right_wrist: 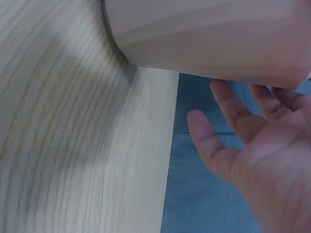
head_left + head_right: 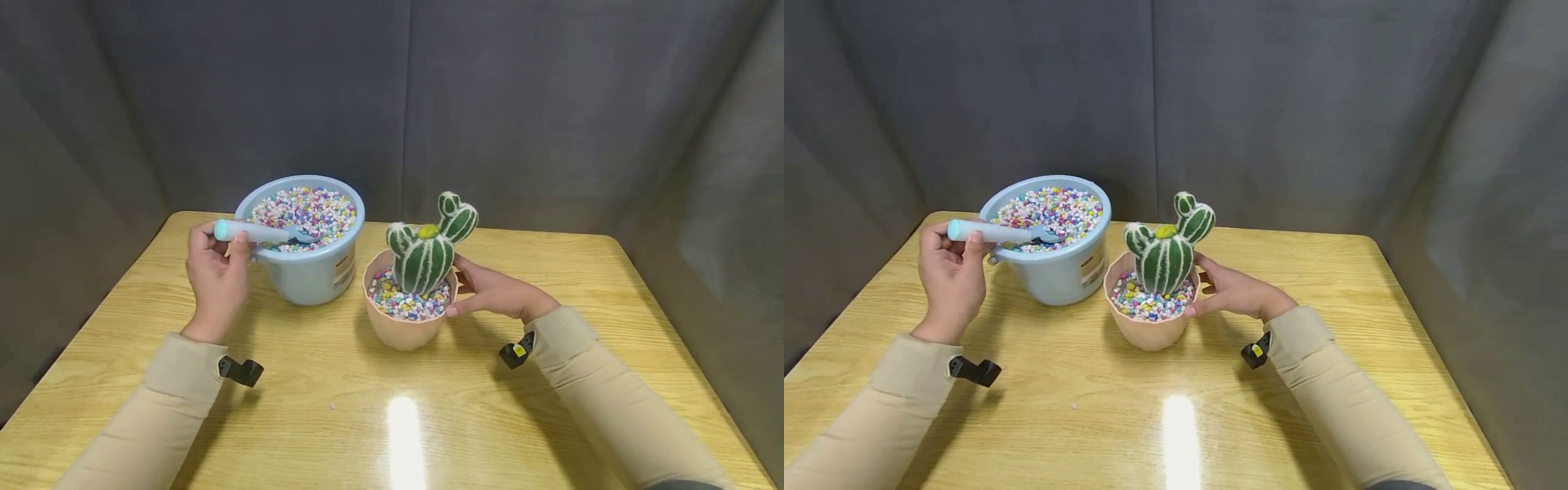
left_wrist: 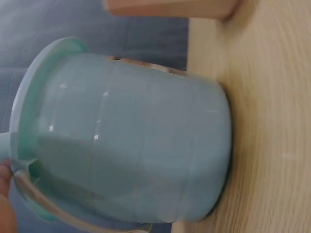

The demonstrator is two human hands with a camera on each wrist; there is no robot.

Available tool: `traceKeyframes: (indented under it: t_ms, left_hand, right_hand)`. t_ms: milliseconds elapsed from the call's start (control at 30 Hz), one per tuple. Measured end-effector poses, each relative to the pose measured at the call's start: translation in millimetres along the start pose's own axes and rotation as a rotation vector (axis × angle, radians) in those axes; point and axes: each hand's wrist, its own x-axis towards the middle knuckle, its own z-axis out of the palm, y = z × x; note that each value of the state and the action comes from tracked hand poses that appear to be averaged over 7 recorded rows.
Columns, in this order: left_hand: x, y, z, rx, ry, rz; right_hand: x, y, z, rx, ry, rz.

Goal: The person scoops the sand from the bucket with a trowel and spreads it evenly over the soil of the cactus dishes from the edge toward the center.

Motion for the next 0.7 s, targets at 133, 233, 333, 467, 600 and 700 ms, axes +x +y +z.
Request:
traceKeyframes:
  t_ms: [133, 233, 333, 467, 600, 700]
  left_hand:
    - [-12.5, -2.9, 3.6, -0.007, -0.042, 0.15]
    - [-18.3, -3.5, 4.6, -0.054, -0.017, 0.162]
    - [-21.3, -2.8, 1.3, -0.089, 0.036, 0.123]
    - [-22.3, 2.2, -2.8, -0.187, 0.079, 0.131]
    - [-19.6, 9.5, -2.6, -0.296, 0.094, 0.168]
    - [-17.1, 12.3, -2.8, -0.314, 0.083, 0.18]
  right_hand:
    - [-0.5, 0.4, 0.8, 0.004, 0.003, -0.015]
    - [-0.1, -0.6, 1.5, 0.005, 0.002, -0.021]
    - [0.8, -0.8, 2.3, 0.012, -0.002, -0.013]
    - [-0.2, -0.1, 1.8, 0.011, -0.005, -0.002]
    - [-1.7, -1.0, 0.8, 0.006, 0.002, 0.003]
    - [-0.8, -1.3, 1.1, 0.007, 0.0, -0.007]
